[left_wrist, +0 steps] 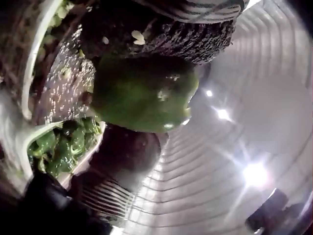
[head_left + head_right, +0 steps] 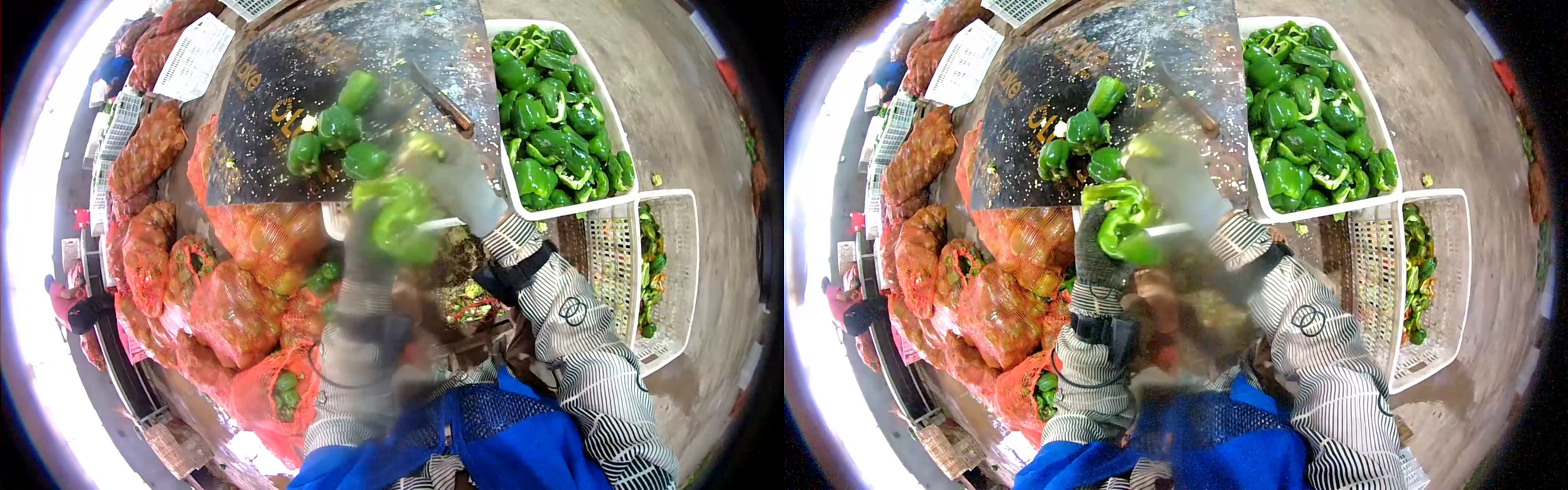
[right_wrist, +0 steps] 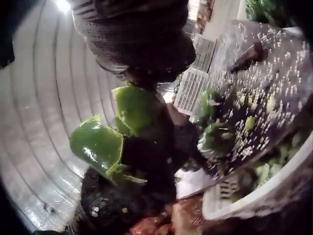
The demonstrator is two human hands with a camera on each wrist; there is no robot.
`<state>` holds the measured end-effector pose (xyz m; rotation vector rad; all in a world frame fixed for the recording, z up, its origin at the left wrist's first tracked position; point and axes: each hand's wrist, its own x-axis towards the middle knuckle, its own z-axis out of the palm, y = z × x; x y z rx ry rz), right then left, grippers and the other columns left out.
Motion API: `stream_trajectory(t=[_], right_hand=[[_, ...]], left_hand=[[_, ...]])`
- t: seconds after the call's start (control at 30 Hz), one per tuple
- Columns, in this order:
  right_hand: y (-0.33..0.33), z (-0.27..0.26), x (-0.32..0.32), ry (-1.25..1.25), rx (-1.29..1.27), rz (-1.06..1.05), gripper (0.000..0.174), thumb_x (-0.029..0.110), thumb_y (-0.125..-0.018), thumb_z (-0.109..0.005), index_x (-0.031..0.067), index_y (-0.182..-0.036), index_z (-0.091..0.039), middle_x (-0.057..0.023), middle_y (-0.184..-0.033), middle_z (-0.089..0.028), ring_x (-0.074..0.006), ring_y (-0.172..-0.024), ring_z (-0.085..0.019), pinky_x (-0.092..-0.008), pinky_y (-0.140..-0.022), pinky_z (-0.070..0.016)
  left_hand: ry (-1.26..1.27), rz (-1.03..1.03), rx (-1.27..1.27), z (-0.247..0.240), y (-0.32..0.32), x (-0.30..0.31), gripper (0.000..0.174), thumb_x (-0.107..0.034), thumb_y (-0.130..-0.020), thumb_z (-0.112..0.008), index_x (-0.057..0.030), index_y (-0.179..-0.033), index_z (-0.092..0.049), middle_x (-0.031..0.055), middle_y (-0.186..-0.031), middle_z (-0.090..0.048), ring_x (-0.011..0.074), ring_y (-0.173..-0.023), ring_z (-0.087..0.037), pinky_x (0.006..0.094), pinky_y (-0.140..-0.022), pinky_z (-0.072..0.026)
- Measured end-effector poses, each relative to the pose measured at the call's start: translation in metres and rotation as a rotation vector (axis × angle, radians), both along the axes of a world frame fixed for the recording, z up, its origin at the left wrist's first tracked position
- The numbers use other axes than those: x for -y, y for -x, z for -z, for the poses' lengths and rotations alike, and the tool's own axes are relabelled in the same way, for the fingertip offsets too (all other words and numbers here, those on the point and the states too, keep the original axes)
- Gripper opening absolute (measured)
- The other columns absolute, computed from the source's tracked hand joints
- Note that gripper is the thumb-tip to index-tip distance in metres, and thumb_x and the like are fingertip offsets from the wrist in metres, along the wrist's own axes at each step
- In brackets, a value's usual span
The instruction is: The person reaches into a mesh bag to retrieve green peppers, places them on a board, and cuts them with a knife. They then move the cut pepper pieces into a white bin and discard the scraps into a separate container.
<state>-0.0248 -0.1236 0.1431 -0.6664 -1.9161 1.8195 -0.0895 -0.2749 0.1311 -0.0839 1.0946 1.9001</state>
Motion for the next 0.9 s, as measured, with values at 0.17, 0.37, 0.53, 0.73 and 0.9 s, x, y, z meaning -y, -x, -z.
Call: stream_trajectory(t=[0.17,0.37,0.53,0.73,0.9], right_hand=[[-0.010,-0.019,-0.003,0.489,-0.272,0.164,0.034,0.025,-0.091,-0.067,-0.0009,-0.111,-0.061,-0.0043,-0.098,-0.060,-0.0110,-0.068,-0.056,-0.0244,-0.063,-0.0500],[0.009,0.034,0.022,-0.650,0.365,-0.398,0.066,0.016,-0.083,-0.063,0.0087,-0.143,-0.040,-0.0192,-0.144,-0.043,-0.0320,-0.131,-0.045,-0.0403,-0.111,-0.0344],[-0.013,-0.036,0.054,-0.284,0.249,-0.459,0.075,0.011,-0.080,-0.064,0.0135,-0.148,-0.033,-0.0211,-0.143,-0.036,-0.0356,-0.134,-0.037,-0.0399,-0.113,-0.0327],[-0.056,-0.020,-0.015,-0.530,0.290,-0.164,0.080,0.008,-0.079,-0.068,0.0144,-0.149,-0.030,-0.0209,-0.140,-0.042,-0.0315,-0.115,-0.055,-0.0348,-0.096,-0.0500],[-0.126,-0.033,-0.107,0.204,-0.086,0.375,0.051,0.019,-0.078,-0.075,-0.0068,-0.118,-0.057,-0.0144,-0.097,-0.068,-0.0188,-0.075,-0.067,-0.0281,-0.067,-0.0565]], left_hand=[[-0.504,-0.112,0.164,0.026,0.034,0.025,0.048,-0.037,-0.089,-0.054,-0.0047,-0.125,-0.052,0.0142,-0.112,-0.063,0.0279,-0.096,-0.064,0.0406,-0.078,-0.0575],[-0.153,-0.602,-0.250,0.032,0.087,0.061,0.050,-0.047,-0.092,-0.052,-0.0066,-0.122,-0.055,0.0129,-0.111,-0.063,0.0313,-0.099,-0.062,0.0471,-0.081,-0.0551],[-0.925,0.079,0.100,0.096,0.082,0.047,0.044,-0.034,-0.102,-0.040,-0.0097,-0.140,-0.043,0.0125,-0.142,-0.045,0.0270,-0.128,-0.046,0.0438,-0.107,-0.0402],[-0.304,0.255,-0.369,-0.009,-0.046,-0.042,0.075,-0.055,-0.096,-0.046,-0.0113,-0.152,-0.023,0.0119,-0.152,-0.032,0.0264,-0.134,-0.040,0.0422,-0.110,-0.0364],[-0.099,0.372,-1.686,-0.024,-0.037,-0.074,0.054,-0.024,-0.097,-0.051,0.0044,-0.142,-0.039,0.0163,-0.146,-0.042,0.0272,-0.134,-0.042,0.0391,-0.110,-0.0344]])
